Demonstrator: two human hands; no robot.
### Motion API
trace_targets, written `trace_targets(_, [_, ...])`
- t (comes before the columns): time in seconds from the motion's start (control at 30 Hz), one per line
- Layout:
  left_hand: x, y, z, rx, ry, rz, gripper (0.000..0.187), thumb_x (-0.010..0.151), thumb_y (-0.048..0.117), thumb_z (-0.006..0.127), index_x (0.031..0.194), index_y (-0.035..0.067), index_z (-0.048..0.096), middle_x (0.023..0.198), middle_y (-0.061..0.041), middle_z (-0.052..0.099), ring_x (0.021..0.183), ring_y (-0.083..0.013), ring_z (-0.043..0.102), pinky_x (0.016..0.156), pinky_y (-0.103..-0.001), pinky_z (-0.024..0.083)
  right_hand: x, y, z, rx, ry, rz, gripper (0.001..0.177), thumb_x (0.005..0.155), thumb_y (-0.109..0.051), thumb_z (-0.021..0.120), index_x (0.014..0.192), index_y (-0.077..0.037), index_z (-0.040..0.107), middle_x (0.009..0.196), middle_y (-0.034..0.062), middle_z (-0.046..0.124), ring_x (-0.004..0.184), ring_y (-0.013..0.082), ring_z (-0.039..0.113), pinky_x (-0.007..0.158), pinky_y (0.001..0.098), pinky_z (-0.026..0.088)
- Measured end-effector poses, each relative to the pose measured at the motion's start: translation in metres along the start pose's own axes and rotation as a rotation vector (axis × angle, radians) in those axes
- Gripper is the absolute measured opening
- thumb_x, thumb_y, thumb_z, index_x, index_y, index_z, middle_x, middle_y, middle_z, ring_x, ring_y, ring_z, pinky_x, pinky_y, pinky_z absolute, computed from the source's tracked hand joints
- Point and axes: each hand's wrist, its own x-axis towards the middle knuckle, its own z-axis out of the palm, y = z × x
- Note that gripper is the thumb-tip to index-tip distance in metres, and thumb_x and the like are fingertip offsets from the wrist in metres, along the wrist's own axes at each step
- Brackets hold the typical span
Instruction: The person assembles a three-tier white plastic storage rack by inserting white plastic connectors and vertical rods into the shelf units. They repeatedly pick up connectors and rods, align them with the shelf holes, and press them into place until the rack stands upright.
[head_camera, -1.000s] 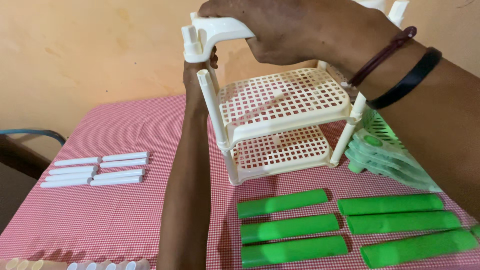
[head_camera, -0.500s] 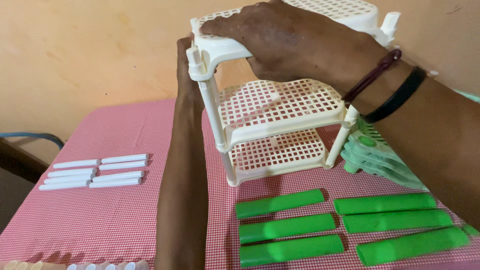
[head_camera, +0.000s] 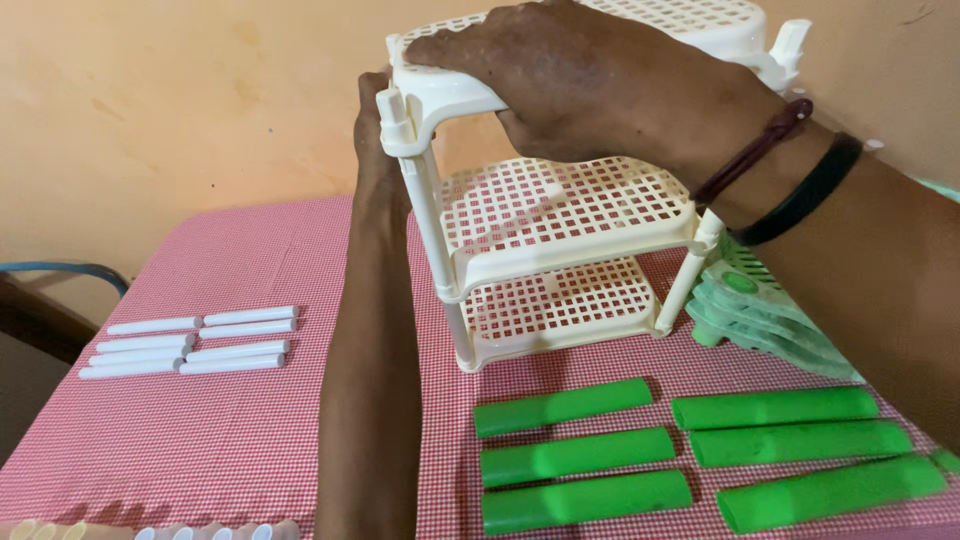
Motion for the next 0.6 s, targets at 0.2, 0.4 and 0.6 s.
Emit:
trace_targets(0.2, [-0.002, 0.0, -0.005, 0.019, -0.073, 0.032, 0.051, 0.099, 0.047, 0.054, 0.12, 0.003, 0.067, 0.097, -0.002, 0.065, 0.087, -0.0123, 0.061, 0.077, -0.032, 0.052, 0.0, -0.002, -0.005, -0.013, -0.033, 0.021, 0.069, 0.078, 0.007, 0.066, 0.145, -0.005, 0.057, 0.118, 0.0247, 0.071, 0.099, 0.0424, 0.069, 0.086, 0.0503, 0.055])
trace_targets(0.4, [-0.01, -0.001, 0.004, 0.059, -0.051, 0.035, 0.054, 0.105, 0.051, 0.052, 0.122, 0.001, 0.062, 0.097, -0.002, 0.059, 0.088, -0.0132, 0.056, 0.079, -0.033, 0.05, 0.006, -0.012, -0.009, 0.004, -0.082, 0.141, 0.068, 0.08, 0.002, 0.067, 0.146, -0.012, 0.055, 0.124, 0.0215, 0.068, 0.106, 0.0403, 0.067, 0.087, 0.0507, 0.054])
trace_targets(0.6, [-0.063, 0.034, 0.018, 0.565, 0.119, 0.311, 0.064, 0.11, 0.059, 0.037, 0.135, 0.001, 0.049, 0.102, -0.002, 0.053, 0.097, -0.0151, 0.055, 0.092, -0.034, 0.05, 0.007, -0.021, -0.013, -0.108, -0.236, 0.214, 0.08, 0.089, -0.013, 0.064, 0.162, -0.019, 0.032, 0.146, 0.0178, 0.055, 0.12, 0.0381, 0.061, 0.1, 0.0509, 0.05])
